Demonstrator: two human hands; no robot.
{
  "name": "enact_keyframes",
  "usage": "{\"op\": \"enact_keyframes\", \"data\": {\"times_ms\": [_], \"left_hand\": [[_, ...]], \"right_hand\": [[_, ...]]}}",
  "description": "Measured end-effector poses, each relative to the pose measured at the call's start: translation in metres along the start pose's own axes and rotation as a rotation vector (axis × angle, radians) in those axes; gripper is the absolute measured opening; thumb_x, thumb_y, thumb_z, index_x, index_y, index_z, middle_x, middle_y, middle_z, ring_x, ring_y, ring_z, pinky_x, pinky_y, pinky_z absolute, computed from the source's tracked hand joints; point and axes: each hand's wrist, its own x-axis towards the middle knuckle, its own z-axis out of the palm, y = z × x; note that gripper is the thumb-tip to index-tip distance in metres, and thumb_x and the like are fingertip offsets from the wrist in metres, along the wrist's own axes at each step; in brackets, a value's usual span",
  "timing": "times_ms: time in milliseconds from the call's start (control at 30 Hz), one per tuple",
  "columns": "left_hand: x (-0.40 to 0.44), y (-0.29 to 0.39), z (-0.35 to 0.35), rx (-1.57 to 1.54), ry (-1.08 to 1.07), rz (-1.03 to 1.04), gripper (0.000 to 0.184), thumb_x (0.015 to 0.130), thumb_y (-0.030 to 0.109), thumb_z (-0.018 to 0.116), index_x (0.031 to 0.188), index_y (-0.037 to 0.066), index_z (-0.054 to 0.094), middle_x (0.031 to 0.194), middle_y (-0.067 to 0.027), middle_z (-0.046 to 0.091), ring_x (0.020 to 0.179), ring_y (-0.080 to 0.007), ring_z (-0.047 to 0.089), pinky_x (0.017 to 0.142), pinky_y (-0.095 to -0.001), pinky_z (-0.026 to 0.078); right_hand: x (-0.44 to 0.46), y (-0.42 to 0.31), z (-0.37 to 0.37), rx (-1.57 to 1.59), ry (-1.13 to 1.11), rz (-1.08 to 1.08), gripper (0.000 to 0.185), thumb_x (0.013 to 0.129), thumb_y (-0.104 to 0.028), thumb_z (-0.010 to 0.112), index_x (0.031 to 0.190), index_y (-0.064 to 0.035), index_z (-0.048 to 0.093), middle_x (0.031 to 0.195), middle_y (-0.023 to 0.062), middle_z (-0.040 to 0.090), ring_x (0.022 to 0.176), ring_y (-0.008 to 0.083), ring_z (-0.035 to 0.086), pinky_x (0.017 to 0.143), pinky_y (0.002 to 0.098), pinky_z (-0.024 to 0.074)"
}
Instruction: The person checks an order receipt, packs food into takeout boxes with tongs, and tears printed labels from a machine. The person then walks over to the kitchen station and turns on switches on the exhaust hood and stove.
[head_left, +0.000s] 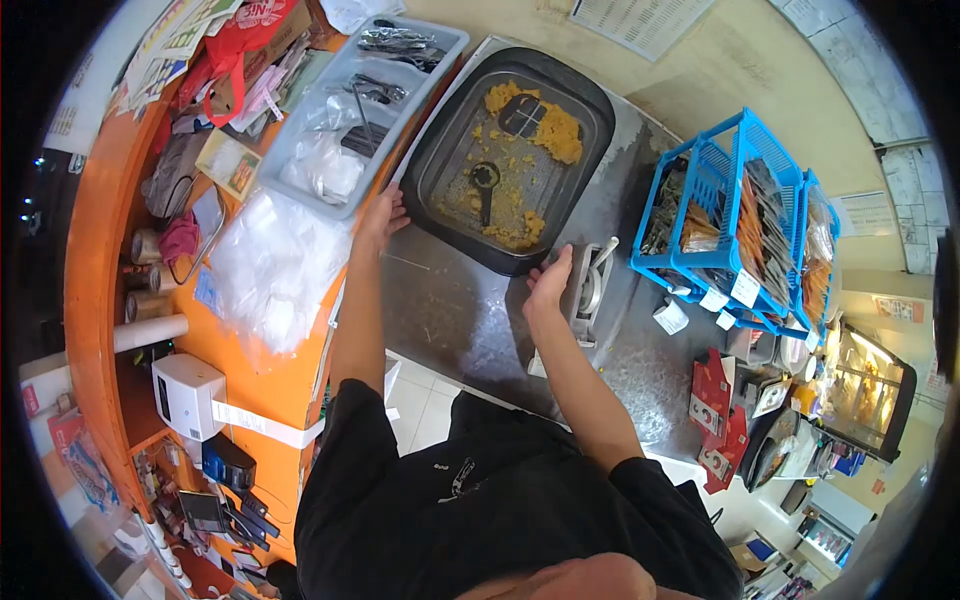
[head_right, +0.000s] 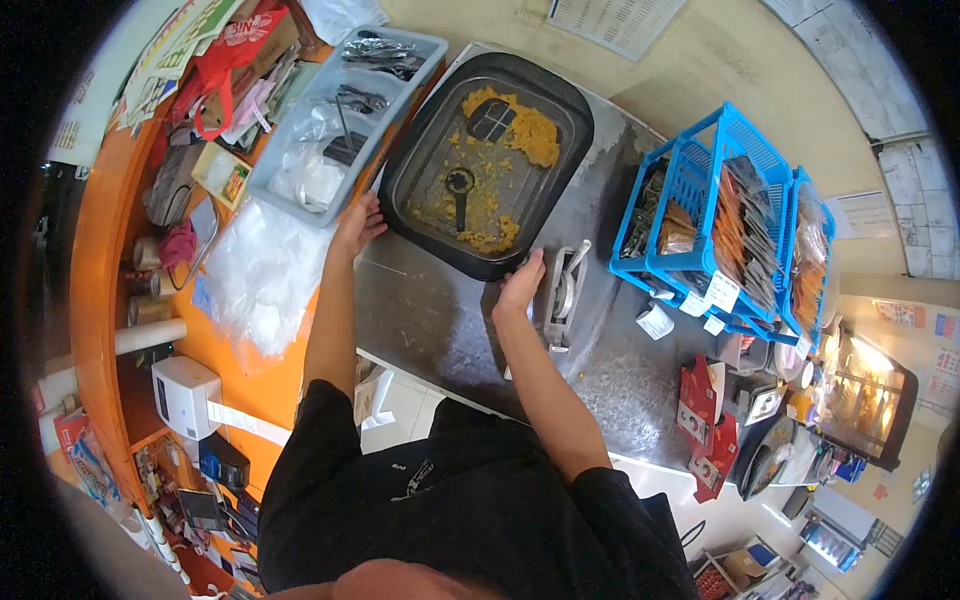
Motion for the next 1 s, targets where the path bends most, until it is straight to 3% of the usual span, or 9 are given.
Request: {"op": "enact_keyframes", "data": {"times_ms": [133,300,400,600,733,833,900,967,1000], "left_hand": [[-0.030,0.022,0.013,0.180,0.092,0.158,0.062,0.092,0.054,0.054,0.129,0.004,0.056,0.121,-0.0119,0.056,0.109,-0.0273,0.054,0.087,-0.0438,0.049],[0.043,0.010,-0.011,0.341,0.020,0.065,0.065,0.093,0.058,0.047,0.128,0.005,0.057,0.110,-0.0083,0.060,0.102,-0.0234,0.057,0.087,-0.0423,0.049],[0.045,0.020,-0.011,0.257,-0.014,-0.049,0.060,0.096,0.057,0.045,0.127,0.007,0.057,0.106,-0.0056,0.062,0.101,-0.0220,0.058,0.092,-0.0408,0.047],[-0.046,0.121,0.029,-0.427,-0.342,0.168,0.036,0.102,0.038,0.050,0.117,0.007,0.062,0.102,-0.0024,0.066,0.085,-0.0149,0.060,0.077,-0.0322,0.050],[-0.061,0.207,0.077,-0.732,-0.774,0.284,0.042,0.096,0.023,0.066,0.127,-0.001,0.053,0.112,-0.0105,0.063,0.099,-0.0190,0.060,0.087,-0.0284,0.051],[-0.068,0.272,0.151,-0.846,-0.830,0.401,0.063,0.095,0.021,0.066,0.137,-0.012,0.032,0.140,-0.0255,0.040,0.131,-0.0367,0.046,0.105,-0.0385,0.047],[-0.048,0.310,0.180,-0.858,-0.985,0.416,0.060,0.101,0.023,0.055,0.145,-0.009,0.030,0.146,-0.0240,0.042,0.134,-0.0353,0.047,0.111,-0.0441,0.042],[-0.060,0.328,0.202,-0.784,-1.050,0.528,0.054,0.102,0.025,0.048,0.142,-0.007,0.033,0.151,-0.0216,0.035,0.136,-0.0339,0.043,0.110,-0.0462,0.043],[-0.065,0.337,0.212,-0.738,-1.089,0.576,0.051,0.103,0.025,0.045,0.141,-0.006,0.034,0.154,-0.0203,0.032,0.138,-0.0332,0.041,0.110,-0.0473,0.043]], "right_hand": [[0.009,-0.003,0.009,0.039,0.015,0.164,0.072,0.092,-0.069,0.040,0.131,-0.0097,0.053,0.113,0.0065,0.053,0.083,0.0173,0.045,0.075,0.0340,0.0364],[0.034,-0.010,0.016,0.099,0.023,0.253,0.070,0.091,-0.069,0.041,0.129,-0.0126,0.056,0.104,0.0004,0.052,0.074,0.0154,0.037,0.072,0.0326,0.0333],[0.024,-0.019,0.014,0.096,0.053,0.245,0.060,0.096,-0.060,0.041,0.128,-0.0124,0.056,0.105,-0.0010,0.057,0.077,0.0152,0.043,0.073,0.0327,0.0354],[-0.049,-0.096,-0.001,0.351,-0.401,-0.090,0.038,0.102,-0.044,0.042,0.121,-0.0143,0.057,0.119,0.0005,0.062,0.090,0.0163,0.055,0.076,0.0322,0.0419],[-0.018,-0.183,0.004,0.454,-0.540,-0.444,0.040,0.103,-0.045,0.044,0.112,-0.0081,0.057,0.092,0.0000,0.056,0.080,0.0126,0.050,0.069,0.0297,0.0420],[-0.005,-0.197,0.026,0.134,-0.553,-0.602,0.039,0.104,-0.042,0.044,0.105,-0.0072,0.062,0.084,-0.0001,0.053,0.077,0.0123,0.051,0.068,0.0294,0.0427],[0.002,-0.168,0.042,-0.301,-0.560,-0.740,0.034,0.102,-0.032,0.048,0.094,-0.0045,0.067,0.076,0.0035,0.059,0.069,0.0140,0.056,0.065,0.0309,0.0459],[0.025,-0.116,0.059,-0.779,-0.573,-0.996,0.029,0.097,-0.029,0.054,0.098,-0.0029,0.068,0.082,0.0112,0.067,0.080,0.0211,0.067,0.073,0.0355,0.0508],[0.027,-0.099,0.072,-1.013,-0.571,-0.913,0.030,0.095,-0.031,0.058,0.100,-0.0036,0.069,0.090,0.0137,0.069,0.088,0.0256,0.068,0.078,0.0386,0.0519]]}}
